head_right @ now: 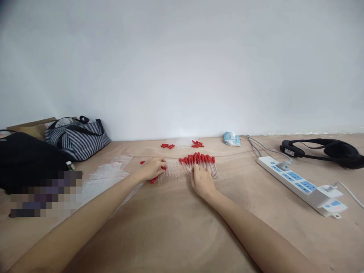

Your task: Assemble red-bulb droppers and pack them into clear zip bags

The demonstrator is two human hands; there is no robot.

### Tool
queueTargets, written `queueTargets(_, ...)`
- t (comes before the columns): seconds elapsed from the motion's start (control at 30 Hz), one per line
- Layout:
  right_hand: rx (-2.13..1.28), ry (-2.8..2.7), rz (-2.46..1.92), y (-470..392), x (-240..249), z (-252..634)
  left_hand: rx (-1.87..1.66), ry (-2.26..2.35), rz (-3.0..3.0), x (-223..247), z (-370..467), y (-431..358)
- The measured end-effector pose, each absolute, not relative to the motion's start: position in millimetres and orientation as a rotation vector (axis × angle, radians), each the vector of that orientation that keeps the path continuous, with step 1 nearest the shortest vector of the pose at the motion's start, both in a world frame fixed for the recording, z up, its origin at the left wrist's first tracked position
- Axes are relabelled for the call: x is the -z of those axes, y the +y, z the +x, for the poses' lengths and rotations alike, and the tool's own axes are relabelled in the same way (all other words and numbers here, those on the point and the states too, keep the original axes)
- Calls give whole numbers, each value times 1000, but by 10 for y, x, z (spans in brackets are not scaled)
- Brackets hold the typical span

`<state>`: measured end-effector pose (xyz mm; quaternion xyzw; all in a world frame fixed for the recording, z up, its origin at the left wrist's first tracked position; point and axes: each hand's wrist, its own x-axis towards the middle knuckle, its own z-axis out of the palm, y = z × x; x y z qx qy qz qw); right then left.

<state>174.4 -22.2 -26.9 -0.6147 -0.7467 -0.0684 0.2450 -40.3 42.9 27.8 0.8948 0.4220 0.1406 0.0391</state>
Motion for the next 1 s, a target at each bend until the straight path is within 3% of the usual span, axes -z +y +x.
queueTargets(0.23,97,-1934,-1479,-277,416,1891,-735,1244,2584,-259,-330,125)
queueTargets(0.33,74,-1993,-1449,-308,408,1865,-884,993,2316,-115,-360,-116)
queueTargets(0.47,32,-2057,-1381,-359,376,1817,-819,878,2205,16,-479,-340)
queueTargets(1.0,-15,-2307,-1095,-535,247,1723,-755,1197,2394,42,-435,-408)
